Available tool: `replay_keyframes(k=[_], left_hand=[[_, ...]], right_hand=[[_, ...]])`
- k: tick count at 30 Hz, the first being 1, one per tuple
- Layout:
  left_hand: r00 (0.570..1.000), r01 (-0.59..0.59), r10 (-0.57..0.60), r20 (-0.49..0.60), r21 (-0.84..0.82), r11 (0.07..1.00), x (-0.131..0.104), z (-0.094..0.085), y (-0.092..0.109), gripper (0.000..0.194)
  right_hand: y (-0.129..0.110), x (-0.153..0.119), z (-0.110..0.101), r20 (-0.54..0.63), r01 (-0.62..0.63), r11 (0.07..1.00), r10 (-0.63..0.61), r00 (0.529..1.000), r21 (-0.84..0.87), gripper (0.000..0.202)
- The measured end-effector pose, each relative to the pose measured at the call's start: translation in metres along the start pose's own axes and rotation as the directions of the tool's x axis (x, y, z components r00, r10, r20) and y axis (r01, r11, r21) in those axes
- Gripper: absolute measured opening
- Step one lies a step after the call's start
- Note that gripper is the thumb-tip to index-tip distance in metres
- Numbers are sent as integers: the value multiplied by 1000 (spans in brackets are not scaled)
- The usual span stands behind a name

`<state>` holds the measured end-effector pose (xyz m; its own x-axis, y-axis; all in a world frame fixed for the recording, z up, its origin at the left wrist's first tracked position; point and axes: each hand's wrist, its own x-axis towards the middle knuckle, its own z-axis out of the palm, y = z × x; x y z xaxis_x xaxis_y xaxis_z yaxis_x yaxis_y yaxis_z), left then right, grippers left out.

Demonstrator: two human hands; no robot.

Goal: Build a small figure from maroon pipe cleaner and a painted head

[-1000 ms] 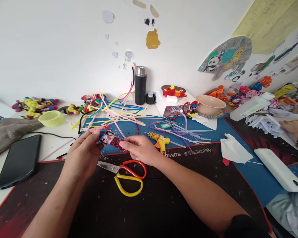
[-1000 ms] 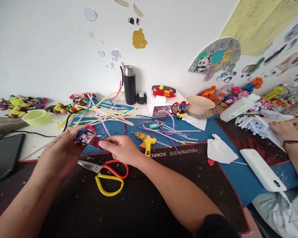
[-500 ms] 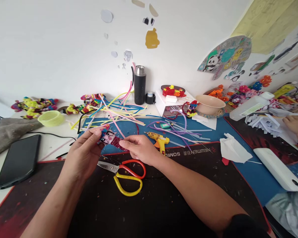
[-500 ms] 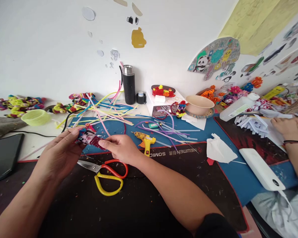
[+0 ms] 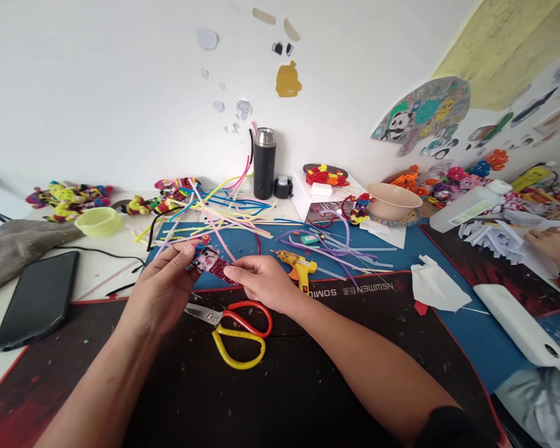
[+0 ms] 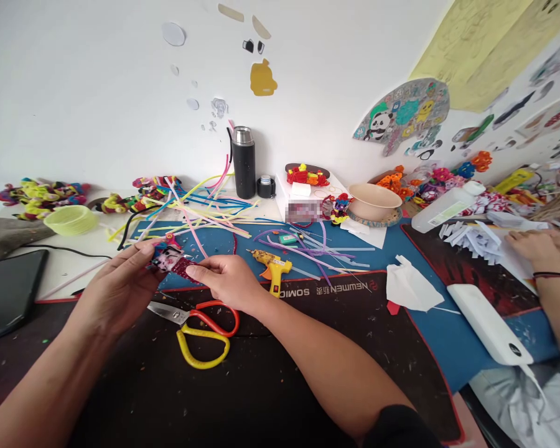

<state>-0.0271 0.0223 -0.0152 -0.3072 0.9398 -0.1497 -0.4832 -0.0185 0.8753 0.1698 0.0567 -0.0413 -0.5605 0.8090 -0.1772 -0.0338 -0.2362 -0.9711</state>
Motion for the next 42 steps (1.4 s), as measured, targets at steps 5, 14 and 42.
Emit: replay_keyframes(k=[5, 14, 42], left_hand=[[1000, 8, -6, 26, -59, 998, 1, 1, -2, 33], [1000, 25, -25, 0, -67, 997, 4, -3, -5, 45], [998, 54, -54, -17, -35, 998, 6, -6, -6, 23]], right_hand=[[-2, -1, 0, -13, -11, 1000, 11, 1000, 9, 44], [0, -1, -2, -27, -1, 999, 0, 1000, -39, 40], [3, 1, -2, -25, 3, 996, -5, 1000, -88, 43]])
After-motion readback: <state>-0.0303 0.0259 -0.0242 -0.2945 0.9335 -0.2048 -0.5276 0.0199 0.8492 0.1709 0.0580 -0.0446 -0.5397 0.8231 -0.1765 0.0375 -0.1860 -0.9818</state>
